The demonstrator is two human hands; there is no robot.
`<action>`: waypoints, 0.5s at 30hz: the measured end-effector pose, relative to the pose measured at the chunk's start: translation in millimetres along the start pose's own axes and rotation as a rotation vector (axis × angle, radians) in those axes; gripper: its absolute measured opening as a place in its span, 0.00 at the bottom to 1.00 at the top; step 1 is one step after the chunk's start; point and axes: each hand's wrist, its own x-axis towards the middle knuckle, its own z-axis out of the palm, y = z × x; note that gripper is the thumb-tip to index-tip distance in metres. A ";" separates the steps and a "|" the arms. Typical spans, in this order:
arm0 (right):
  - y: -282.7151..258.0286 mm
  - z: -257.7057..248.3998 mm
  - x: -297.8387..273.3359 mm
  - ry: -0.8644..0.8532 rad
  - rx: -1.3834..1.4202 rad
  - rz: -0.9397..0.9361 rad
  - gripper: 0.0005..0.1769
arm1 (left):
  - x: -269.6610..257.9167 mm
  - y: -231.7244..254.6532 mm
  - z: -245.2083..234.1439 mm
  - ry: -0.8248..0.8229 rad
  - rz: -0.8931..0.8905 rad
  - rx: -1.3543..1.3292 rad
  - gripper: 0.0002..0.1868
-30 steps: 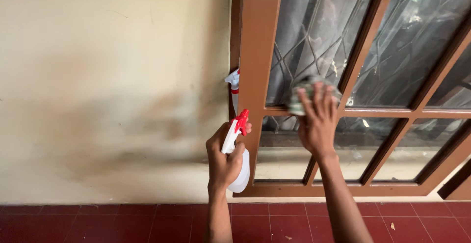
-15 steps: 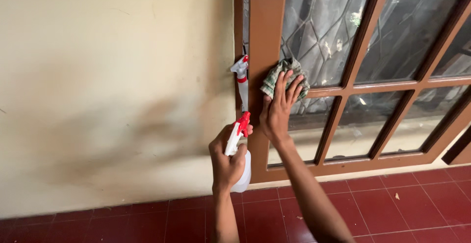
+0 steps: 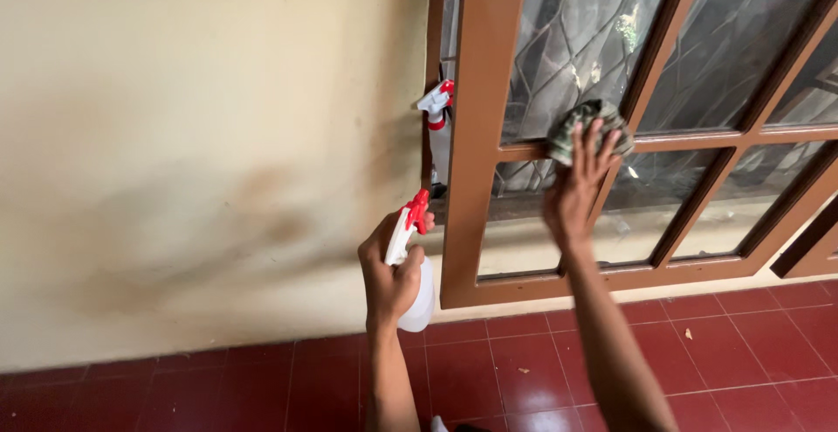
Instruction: The person cleans a multi-pane glass door using a spray bottle and a cloth. They spray the glass and wipe it repeatedly with the cloth, working across different panes of the door.
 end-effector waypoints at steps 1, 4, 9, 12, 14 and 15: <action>-16.2 9.5 -7.2 0.076 0.019 0.018 0.37 | 0.2 -0.6 -1.0 0.002 0.053 0.009 0.28; -64.7 32.9 -9.3 0.017 0.220 -0.004 0.38 | 3.2 0.5 3.7 -0.013 0.146 0.035 0.26; -95.3 26.8 -2.7 -0.073 0.282 -0.081 0.42 | 13.1 10.6 12.9 -0.087 0.155 0.087 0.26; -64.8 13.4 -16.7 -0.171 0.154 -0.192 0.43 | 14.0 5.2 23.3 -0.124 0.139 0.043 0.23; -32.7 9.7 -15.0 -0.268 -0.006 -0.207 0.46 | 10.6 5.5 27.1 -0.145 0.113 0.028 0.27; -13.5 5.4 -12.6 -0.170 0.001 -0.203 0.43 | 9.7 7.0 28.7 -0.155 0.102 0.022 0.29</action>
